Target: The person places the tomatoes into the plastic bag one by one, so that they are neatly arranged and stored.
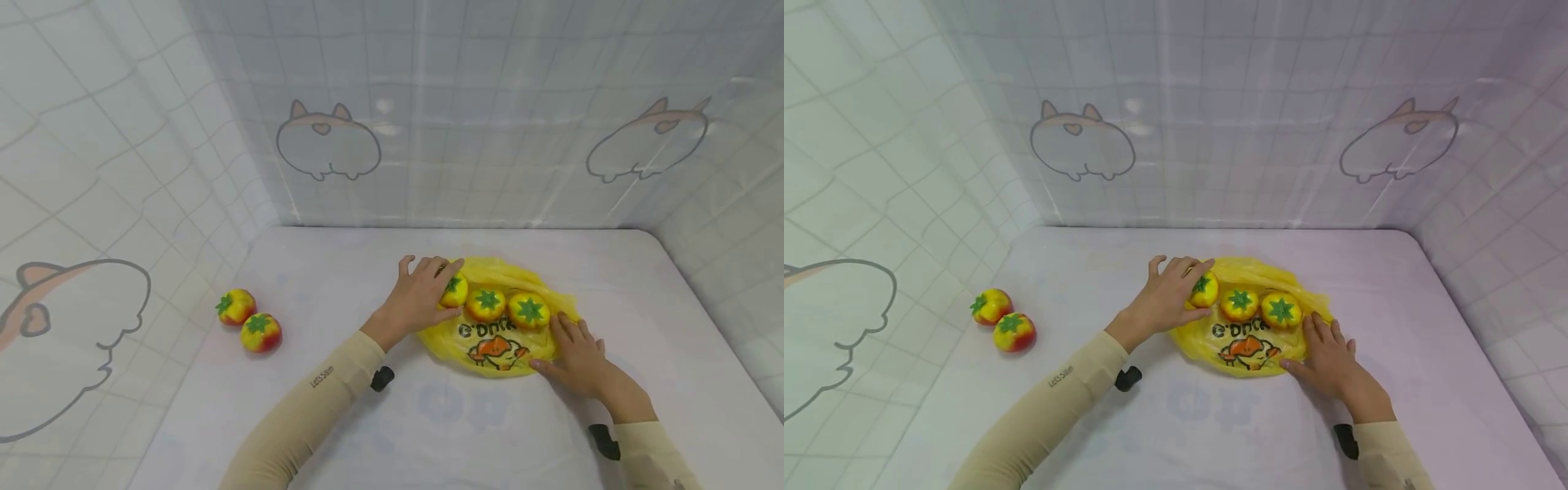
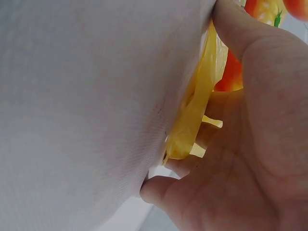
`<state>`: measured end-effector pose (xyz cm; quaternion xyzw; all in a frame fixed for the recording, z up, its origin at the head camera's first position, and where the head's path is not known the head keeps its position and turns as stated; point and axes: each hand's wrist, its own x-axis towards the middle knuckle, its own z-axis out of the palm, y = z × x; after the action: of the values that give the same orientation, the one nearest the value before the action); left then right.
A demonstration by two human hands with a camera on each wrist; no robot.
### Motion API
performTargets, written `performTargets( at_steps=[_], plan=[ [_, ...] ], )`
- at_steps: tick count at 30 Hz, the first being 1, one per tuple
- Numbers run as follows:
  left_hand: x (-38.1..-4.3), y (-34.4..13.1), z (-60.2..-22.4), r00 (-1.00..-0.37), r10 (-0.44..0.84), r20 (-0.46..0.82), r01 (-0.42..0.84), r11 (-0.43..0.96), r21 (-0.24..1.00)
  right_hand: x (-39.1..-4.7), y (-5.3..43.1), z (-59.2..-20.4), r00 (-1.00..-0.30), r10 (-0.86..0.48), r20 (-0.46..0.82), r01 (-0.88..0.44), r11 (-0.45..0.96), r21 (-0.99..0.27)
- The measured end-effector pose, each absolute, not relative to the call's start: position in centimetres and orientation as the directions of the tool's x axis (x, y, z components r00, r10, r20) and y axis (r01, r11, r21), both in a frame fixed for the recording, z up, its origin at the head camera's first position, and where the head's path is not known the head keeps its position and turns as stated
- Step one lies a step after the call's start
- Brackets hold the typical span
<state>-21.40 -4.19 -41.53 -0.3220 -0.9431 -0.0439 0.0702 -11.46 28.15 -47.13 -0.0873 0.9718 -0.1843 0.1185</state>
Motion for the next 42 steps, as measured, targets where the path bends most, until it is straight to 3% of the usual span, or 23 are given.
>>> performTargets(
  at_steps=[26, 42],
  plan=[
    [-21.7, -3.9, -44.3, -0.784, 0.617, 0.066, 0.616, 0.787, -0.045, -11.6, 28.4, -47.3, -0.955, -0.215, -0.202, -0.12, 0.908, -0.401],
    [-22.4, -3.4, -45.3, -0.8, 0.599, 0.038, 0.598, 0.801, -0.022, -11.5, 28.2, -47.0, -0.955, -0.212, -0.205, -0.115, 0.909, -0.401]
  ],
)
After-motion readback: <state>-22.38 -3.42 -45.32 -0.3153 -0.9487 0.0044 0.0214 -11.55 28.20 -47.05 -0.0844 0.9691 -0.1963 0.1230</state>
